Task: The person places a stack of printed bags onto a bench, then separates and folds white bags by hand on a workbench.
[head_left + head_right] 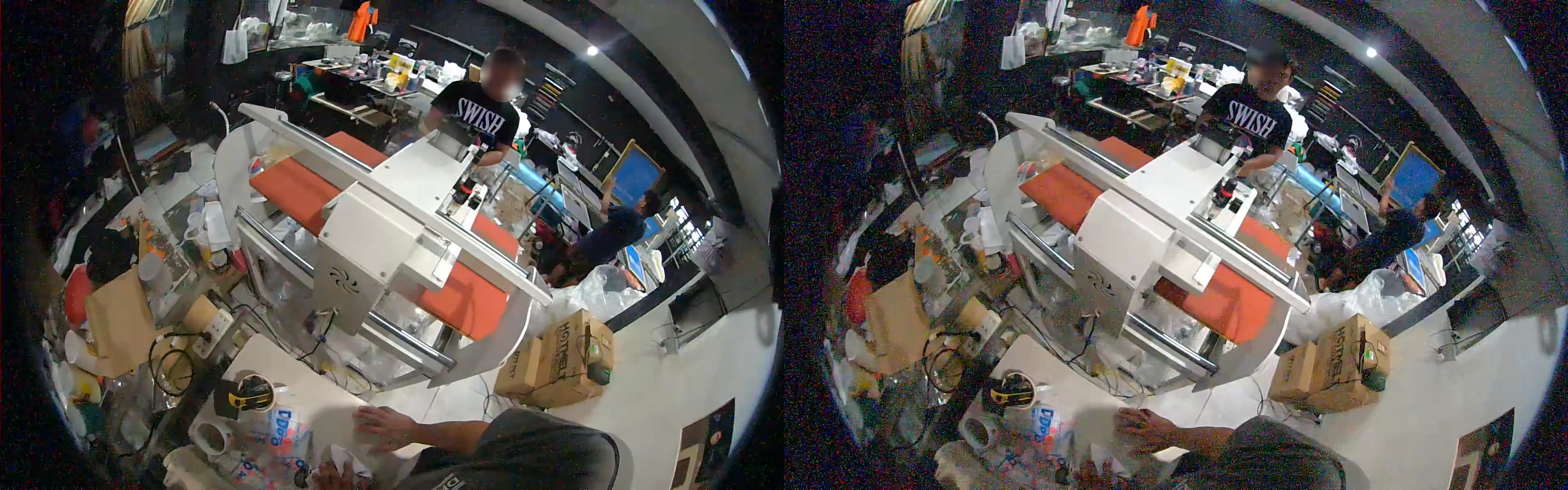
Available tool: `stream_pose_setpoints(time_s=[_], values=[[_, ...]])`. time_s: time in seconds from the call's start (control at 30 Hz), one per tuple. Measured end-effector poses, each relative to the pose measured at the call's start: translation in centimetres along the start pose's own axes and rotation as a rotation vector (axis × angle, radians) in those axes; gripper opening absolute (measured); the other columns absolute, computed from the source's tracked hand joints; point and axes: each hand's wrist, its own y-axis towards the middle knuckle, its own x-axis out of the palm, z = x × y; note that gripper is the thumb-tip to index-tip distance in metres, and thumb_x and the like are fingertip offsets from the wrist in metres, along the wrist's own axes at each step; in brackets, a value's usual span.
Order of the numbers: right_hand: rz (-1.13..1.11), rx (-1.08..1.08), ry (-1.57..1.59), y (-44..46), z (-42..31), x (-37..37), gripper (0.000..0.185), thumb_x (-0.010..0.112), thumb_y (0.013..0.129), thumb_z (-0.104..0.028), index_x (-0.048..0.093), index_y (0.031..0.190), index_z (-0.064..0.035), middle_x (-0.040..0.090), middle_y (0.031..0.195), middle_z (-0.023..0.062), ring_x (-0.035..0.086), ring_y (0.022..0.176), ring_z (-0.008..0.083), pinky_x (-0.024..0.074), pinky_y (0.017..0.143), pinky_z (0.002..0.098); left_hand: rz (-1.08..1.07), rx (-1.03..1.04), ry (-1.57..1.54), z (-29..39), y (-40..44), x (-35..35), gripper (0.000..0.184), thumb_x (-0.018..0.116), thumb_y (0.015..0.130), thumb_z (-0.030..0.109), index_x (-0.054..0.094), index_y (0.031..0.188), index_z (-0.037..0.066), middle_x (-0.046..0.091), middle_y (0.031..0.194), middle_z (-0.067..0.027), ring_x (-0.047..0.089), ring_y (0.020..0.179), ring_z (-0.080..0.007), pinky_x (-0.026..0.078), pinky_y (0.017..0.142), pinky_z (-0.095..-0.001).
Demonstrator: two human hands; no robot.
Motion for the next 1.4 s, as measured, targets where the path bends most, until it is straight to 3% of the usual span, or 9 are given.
stream_pose_setpoints(time_s=[0.07, 0.3, 0.6, 0.67, 0.8, 1.03, 1.33, 1.4], values=[[-0.153, 0.068, -0.037, 0.2, -0.1, 0.0, 0.079, 0.063, 0.090, -0.061, 0.045, 0.147, -0.0094, 0.034, 0.158, 0.0196, 0.029, 0.149, 0.0371, 0.0377, 0.111, 0.0527, 0.003, 0.002, 0.007, -0.2, 0.0, 0.1, 0.069, 0.063, 0.090, 0.054, 0.044, 0.150, 0.024, 0.038, 0.152, -0.0221, 0.037, 0.140, -0.0449, 0.036, 0.108, -0.0654], [-0.088, 0.017, -0.025, -0.2, 0.8, 0.9, 0.077, 0.061, 0.092, -0.058, 0.044, 0.148, -0.0088, 0.033, 0.159, 0.0197, 0.027, 0.150, 0.0373, 0.0368, 0.113, 0.0517, 0.012, 0.022, 0.023, -0.6, 0.5, 0.3, 0.069, 0.062, 0.091, 0.053, 0.043, 0.150, 0.023, 0.037, 0.153, -0.0226, 0.036, 0.141, -0.0449, 0.035, 0.109, -0.0655], [-0.271, 0.102, -0.052, -0.2, -1.0, -0.2, 0.075, 0.064, 0.090, -0.058, 0.046, 0.148, -0.0155, 0.032, 0.159, 0.0183, 0.025, 0.151, 0.0356, 0.0376, 0.112, 0.0514, 0.009, 0.035, 0.049, -0.3, 0.0, 0.5, 0.069, 0.061, 0.092, 0.052, 0.042, 0.152, 0.023, 0.036, 0.154, -0.0232, 0.035, 0.142, -0.0449, 0.033, 0.110, -0.0657], [-0.129, 0.060, -0.036, 0.0, -0.3, -0.3, 0.073, 0.065, 0.089, -0.058, 0.048, 0.147, -0.0166, 0.033, 0.158, 0.0169, 0.026, 0.150, 0.0352, 0.0382, 0.112, 0.0521, 0.017, 0.029, 0.048, -0.2, -0.1, 0.6, 0.069, 0.061, 0.092, 0.052, 0.042, 0.152, 0.023, 0.035, 0.155, -0.0233, 0.035, 0.142, -0.0449, 0.033, 0.110, -0.0658], [-0.092, 0.052, 0.015, 0.0, -0.2, -0.3, 0.070, 0.064, 0.090, -0.056, 0.049, 0.146, -0.0163, 0.034, 0.158, 0.0147, 0.028, 0.149, 0.0354, 0.0375, 0.112, 0.0527, 0.036, 0.018, 0.050, -0.2, -0.4, 0.7, 0.069, 0.060, 0.093, 0.051, 0.041, 0.152, 0.023, 0.035, 0.155, -0.0236, 0.035, 0.143, -0.0449, 0.032, 0.111, -0.0659], [-0.134, 0.039, -0.031, 0.6, -0.1, -0.2, 0.071, 0.066, 0.089, -0.054, 0.049, 0.145, -0.0130, 0.032, 0.160, 0.0164, 0.027, 0.150, 0.0371, 0.0393, 0.110, 0.0524, 0.032, 0.013, 0.059, -0.2, -0.7, 0.5, 0.069, 0.059, 0.093, 0.051, 0.040, 0.153, 0.022, 0.034, 0.156, -0.0241, 0.034, 0.143, -0.0449, 0.030, 0.112, -0.0660], [-0.155, 0.040, -0.043, 0.0, -0.1, 0.2, 0.070, 0.067, 0.087, -0.059, 0.053, 0.141, -0.0161, 0.035, 0.157, 0.0169, 0.031, 0.147, 0.0379, 0.0422, 0.108, 0.0516, 0.034, 0.005, 0.061, -0.2, -1.9, 0.5, 0.069, 0.058, 0.095, 0.050, 0.039, 0.154, 0.022, 0.033, 0.158, -0.0247, 0.033, 0.145, -0.0449, 0.029, 0.113, -0.0662], [-0.077, 0.027, -0.019, -0.1, 0.6, 0.8, 0.069, 0.067, 0.086, -0.060, 0.054, 0.139, -0.0181, 0.035, 0.157, 0.0168, 0.031, 0.147, 0.0378, 0.0421, 0.108, 0.0530, 0.039, 0.007, 0.065, -0.1, -2.4, 0.6, 0.069, 0.058, 0.095, 0.049, 0.039, 0.155, 0.022, 0.032, 0.158, -0.0248, 0.033, 0.145, -0.0449, 0.028, 0.113, -0.0662]])
